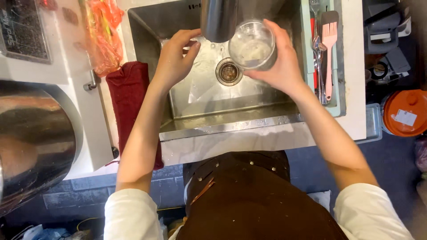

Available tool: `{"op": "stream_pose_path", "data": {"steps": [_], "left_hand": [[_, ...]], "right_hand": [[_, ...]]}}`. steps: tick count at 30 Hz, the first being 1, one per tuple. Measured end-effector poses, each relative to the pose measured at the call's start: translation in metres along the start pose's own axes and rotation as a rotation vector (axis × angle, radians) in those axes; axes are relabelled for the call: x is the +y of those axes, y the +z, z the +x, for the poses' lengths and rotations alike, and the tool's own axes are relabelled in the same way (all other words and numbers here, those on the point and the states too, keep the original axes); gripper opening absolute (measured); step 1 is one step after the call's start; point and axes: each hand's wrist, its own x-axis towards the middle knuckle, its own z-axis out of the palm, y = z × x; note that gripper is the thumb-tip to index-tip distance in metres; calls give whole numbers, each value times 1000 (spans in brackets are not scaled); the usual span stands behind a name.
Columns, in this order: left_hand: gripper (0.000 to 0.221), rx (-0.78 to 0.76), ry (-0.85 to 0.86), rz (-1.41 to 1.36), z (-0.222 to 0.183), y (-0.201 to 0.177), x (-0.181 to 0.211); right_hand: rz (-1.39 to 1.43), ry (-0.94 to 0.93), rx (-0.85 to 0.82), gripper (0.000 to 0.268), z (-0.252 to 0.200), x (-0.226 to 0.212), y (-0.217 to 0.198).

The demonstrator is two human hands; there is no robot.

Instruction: The person washes a glass jar and a small piece of cloth under a running faucet, rinsing and scrubbing the jar before setting it aside.

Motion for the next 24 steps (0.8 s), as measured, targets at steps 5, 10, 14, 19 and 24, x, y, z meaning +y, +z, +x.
{"op": "stream_pose_path", "data": {"steps": [5,10,14,19,24], "left_hand": [[33,79,-15,-48,-12,-2,-4],[33,158,-108,-95,-13,-7,-7],[33,201,-37,-3,15,0,-30],[38,225,345,178,74,20,-55],[40,33,194,-28,112,36,-56]], "right_hand": [[242,41,38,115,18,-10,47],[376,32,100,117,27,-17,70],[329,6,127,115,27,-26,68],[314,-26,158,116,22,-38,63],[295,48,213,117,19,-41,61]]}}
